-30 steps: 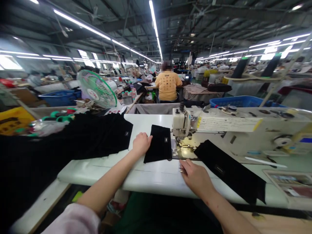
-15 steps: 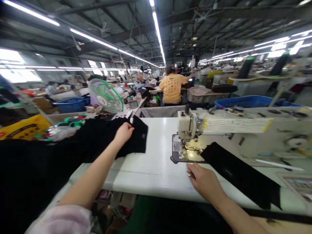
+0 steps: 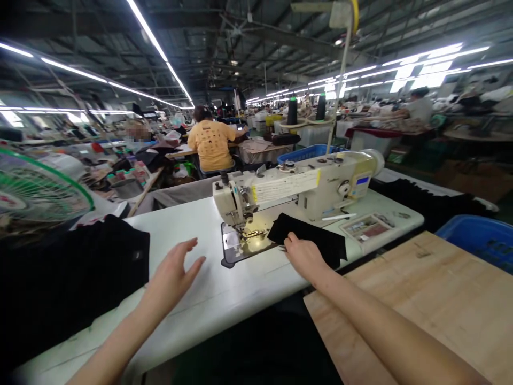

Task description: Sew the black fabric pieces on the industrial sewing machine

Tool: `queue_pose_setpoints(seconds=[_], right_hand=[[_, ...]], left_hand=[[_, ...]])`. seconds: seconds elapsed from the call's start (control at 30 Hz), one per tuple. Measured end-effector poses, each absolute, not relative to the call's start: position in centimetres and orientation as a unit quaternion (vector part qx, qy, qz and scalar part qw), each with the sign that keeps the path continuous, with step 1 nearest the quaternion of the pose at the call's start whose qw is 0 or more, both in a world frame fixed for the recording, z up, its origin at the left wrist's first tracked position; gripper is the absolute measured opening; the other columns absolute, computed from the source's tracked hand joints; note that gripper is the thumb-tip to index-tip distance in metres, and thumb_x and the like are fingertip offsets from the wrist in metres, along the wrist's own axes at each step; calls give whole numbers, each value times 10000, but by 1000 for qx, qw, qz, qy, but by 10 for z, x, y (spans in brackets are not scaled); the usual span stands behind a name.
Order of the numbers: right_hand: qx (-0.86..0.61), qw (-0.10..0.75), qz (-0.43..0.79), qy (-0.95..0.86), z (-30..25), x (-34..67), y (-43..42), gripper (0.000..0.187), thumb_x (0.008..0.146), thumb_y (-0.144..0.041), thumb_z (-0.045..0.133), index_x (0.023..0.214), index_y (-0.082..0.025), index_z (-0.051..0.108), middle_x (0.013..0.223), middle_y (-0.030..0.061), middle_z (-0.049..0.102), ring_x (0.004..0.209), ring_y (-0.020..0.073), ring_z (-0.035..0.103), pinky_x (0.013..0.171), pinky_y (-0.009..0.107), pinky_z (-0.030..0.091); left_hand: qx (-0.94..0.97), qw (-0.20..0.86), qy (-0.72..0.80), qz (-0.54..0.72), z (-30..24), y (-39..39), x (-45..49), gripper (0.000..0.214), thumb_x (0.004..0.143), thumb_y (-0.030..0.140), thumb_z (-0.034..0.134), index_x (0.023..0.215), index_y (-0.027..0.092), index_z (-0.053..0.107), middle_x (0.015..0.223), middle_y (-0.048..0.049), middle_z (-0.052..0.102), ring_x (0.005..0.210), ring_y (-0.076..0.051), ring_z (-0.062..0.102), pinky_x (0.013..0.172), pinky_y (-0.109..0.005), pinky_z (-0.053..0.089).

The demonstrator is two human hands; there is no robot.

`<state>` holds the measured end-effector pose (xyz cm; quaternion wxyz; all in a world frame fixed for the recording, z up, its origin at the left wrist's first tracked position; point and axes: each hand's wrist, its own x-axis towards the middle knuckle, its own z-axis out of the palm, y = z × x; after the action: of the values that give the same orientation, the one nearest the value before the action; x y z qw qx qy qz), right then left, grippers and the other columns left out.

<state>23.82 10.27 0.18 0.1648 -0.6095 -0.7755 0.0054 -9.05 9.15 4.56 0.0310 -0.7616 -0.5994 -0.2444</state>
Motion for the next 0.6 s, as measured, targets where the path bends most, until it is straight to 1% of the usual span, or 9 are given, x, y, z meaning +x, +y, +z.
queue_pose_setpoints(seconds=[0.1, 0.17, 0.23, 0.33, 0.4, 0.43, 0.47, 0.53, 0.6], right_hand=[[-618, 205, 36, -758, 6, 250, 107, 168, 914, -173, 481, 860, -169, 640, 933, 72, 676, 715, 174, 648, 626, 260, 450], [-619, 240, 58, -746, 16, 251, 103, 254, 969, -259, 400, 858, -177, 614, 837, 44, 663, 715, 172, 630, 634, 258, 461], [-602, 312, 134, -722, 30, 247, 94, 324, 984, -384, 375, 837, -184, 584, 742, 12, 610, 671, 156, 585, 599, 246, 451], [-549, 419, 365, -623, 49, 238, 74, 359, 908, -547, 495, 857, -198, 557, 596, -58, 433, 485, 103, 398, 435, 216, 318], [-521, 422, 473, -572, 57, 234, 63, 391, 863, -593, 560, 880, -203, 557, 534, -98, 291, 417, 77, 246, 387, 208, 200], [-513, 414, 486, -573, 60, 233, 60, 398, 848, -596, 589, 876, -199, 568, 530, -100, 279, 418, 74, 230, 388, 207, 191], [-510, 415, 473, -586, 63, 232, 58, 395, 834, -585, 619, 867, -194, 585, 540, -89, 321, 433, 76, 265, 400, 209, 220], [-508, 437, 409, -619, 70, 232, 58, 371, 820, -548, 659, 877, -183, 629, 628, -35, 472, 510, 96, 385, 456, 222, 307], [-504, 457, 359, -639, 77, 231, 59, 383, 818, -526, 675, 996, -187, 660, 658, -21, 514, 537, 109, 402, 486, 237, 327]], left_hand=[[-788, -114, -529, -294, 32, 78, -56, 286, 912, 320, 493, 1142, 191, 605, 1116, -108, 703, 1039, -256, 672, 921, -440, 552], [-775, -238, -500, -304, 27, 71, -35, 248, 922, 289, 477, 1095, 206, 635, 1093, -91, 721, 1003, -226, 687, 881, -400, 571], [-729, -351, -488, -327, 27, 69, -18, 269, 914, 297, 509, 1137, 204, 627, 1142, -100, 716, 1056, -227, 675, 889, -392, 567], [-629, -495, -447, -400, 33, 71, -1, 353, 887, 355, 592, 1199, 191, 604, 1243, -114, 680, 1169, -244, 623, 974, -409, 519], [-548, -567, -415, -453, 42, 72, 4, 331, 868, 399, 634, 1117, 181, 643, 1174, -98, 711, 1095, -236, 651, 967, -390, 509], [-509, -590, -406, -476, 46, 71, 5, 314, 850, 411, 660, 1058, 175, 662, 1101, -84, 733, 1014, -222, 672, 932, -367, 516], [-477, -602, -406, -495, 51, 70, 5, 302, 824, 413, 693, 1004, 170, 674, 1022, -68, 746, 923, -202, 680, 882, -338, 522], [-453, -598, -418, -512, 59, 66, 4, 286, 765, 390, 756, 929, 166, 688, 895, -34, 745, 784, -163, 658, 787, -284, 514], [-481, -582, -432, -494, 64, 60, 2, 276, 739, 372, 776, 908, 166, 703, 850, -19, 731, 752, -155, 631, 744, -263, 497]])
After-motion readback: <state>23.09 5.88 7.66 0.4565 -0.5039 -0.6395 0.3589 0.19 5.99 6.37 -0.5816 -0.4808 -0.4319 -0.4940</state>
